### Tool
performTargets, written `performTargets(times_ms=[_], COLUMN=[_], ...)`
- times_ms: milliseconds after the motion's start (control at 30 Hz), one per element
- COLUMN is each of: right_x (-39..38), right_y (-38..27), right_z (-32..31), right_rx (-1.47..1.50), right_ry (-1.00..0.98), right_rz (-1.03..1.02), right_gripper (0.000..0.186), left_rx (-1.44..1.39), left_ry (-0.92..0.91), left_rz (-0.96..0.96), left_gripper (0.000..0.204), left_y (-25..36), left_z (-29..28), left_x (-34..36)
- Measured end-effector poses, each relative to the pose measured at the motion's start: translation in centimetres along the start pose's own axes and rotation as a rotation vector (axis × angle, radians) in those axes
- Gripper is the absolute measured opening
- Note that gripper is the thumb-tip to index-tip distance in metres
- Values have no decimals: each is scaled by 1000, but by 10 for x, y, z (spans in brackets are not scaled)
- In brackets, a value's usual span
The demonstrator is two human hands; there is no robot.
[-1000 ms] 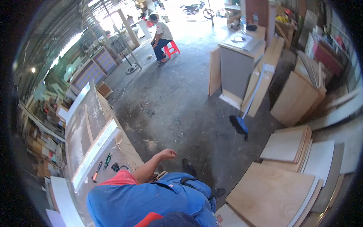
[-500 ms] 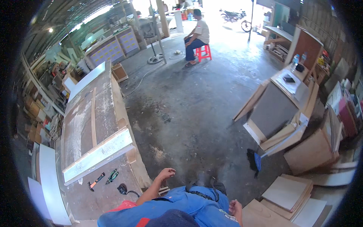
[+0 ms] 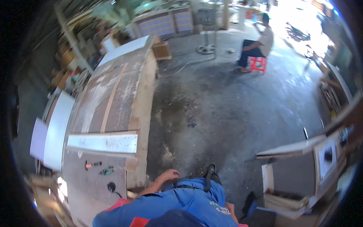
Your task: The person hammers a wooden fixture on a workbench, aligns wooden strips and a white panel against the guide with another person, and places the strips onto the panel.
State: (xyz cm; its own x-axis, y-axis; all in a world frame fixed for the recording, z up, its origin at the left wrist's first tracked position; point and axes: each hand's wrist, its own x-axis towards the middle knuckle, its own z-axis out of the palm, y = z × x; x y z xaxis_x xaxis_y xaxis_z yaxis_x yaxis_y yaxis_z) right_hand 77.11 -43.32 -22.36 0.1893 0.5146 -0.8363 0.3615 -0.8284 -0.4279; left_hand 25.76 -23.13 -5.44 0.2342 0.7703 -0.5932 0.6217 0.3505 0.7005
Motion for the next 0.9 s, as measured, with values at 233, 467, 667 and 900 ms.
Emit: performTargets(times_ms=[233,467,667,900], right_x=[175,220,258,230], right_y=[-245,-495,-553,-578], right_z=[-87,-126,-66,44], right_rx=[238,93,-355,-656], right_ry=[-28,153,92,-161], right_rz=[-249,-362,-387,-453], right_gripper=[23,25,23,19], left_rx=[-141,8,86,173], left_ry=[707,1402,1631,1550], left_rz=[-7,-49,-373,-857], left_gripper=[27,32,54,88], left_y=[70,9,-121,-228], left_z=[-93,-258,-421,-565], left_x=[-14,-11,-3,1])
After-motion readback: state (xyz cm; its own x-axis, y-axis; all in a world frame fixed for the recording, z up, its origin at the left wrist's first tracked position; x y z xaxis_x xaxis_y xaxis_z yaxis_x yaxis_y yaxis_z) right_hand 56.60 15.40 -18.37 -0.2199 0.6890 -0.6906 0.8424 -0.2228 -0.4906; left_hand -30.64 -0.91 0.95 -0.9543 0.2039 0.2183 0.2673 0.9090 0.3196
